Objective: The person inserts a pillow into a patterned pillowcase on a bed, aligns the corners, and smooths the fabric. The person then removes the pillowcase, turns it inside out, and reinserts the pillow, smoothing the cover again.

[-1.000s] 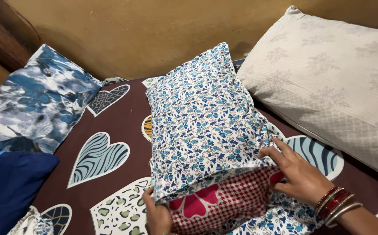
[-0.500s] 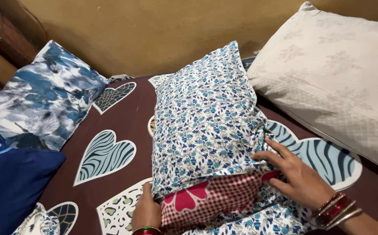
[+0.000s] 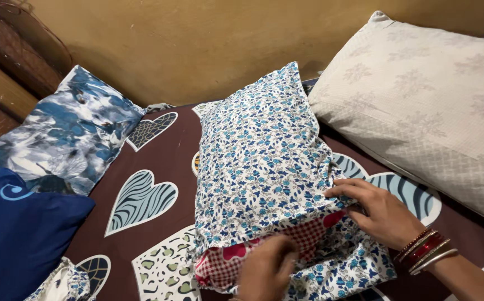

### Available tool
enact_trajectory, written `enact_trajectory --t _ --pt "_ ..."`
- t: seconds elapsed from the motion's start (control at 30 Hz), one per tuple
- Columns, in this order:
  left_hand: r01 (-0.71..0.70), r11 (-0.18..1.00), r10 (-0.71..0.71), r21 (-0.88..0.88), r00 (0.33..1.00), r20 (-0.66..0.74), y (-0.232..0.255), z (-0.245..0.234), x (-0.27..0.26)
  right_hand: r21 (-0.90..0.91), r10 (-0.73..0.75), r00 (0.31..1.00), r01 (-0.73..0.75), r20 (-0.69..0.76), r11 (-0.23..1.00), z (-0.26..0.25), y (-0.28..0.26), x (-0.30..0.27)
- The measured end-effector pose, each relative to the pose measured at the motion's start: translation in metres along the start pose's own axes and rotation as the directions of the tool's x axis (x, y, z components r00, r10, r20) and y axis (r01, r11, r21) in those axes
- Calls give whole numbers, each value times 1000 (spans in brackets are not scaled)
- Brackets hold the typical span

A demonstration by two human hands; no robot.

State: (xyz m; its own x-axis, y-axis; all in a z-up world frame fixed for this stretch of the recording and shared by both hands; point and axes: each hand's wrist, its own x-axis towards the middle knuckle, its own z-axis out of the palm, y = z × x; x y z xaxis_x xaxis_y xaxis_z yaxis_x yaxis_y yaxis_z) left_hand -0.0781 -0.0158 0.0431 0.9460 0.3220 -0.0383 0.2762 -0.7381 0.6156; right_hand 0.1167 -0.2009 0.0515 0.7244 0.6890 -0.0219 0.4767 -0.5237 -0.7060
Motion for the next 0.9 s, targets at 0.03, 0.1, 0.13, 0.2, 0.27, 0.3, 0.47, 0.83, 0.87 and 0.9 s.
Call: enact_trajectory --t 0.03,0.1,0.13,0.2,0.27,0.3,0.47,0.83,0.87,0.9 --pt "-59 997 60 -44 998 22 12 14 7 11 -17 1000 17 -7 1000 -1 1 -2" --pt "-28 996 31 -83 999 36 30 41 24 7 -30 999 30 -34 1000 -2 3 -1" --pt "60 995 -58 -78 998 29 37 53 36 6 -36 998 36 -47 999 -4 4 0" --pt "161 985 -161 -62 987 7 44 70 45 2 -56 997 56 -44 998 -6 7 0" --pt "186 982 -187 -37 982 -28 48 80 45 -5 -30 999 30 -12 1000 -7 7 0" --pt "186 982 -185 -15 983 15 49 81 46 -11 6 1000 -6 18 1000 -7 5 1" --pt "225 968 -238 109 964 119 68 78 48 61 -191 979 195 -71 979 -10 -3 -3" --pt "96 992 -107 79 984 140 54 42 32 14 -99 921 101 378 995 9 9 0" --pt "115 993 -120 40 983 139 53 39 32 1 -120 931 128 345 992 11 11 0" --pt "164 985 -170 46 970 175 52 36 32 -15 -139 941 151 309 988 12 13 0"
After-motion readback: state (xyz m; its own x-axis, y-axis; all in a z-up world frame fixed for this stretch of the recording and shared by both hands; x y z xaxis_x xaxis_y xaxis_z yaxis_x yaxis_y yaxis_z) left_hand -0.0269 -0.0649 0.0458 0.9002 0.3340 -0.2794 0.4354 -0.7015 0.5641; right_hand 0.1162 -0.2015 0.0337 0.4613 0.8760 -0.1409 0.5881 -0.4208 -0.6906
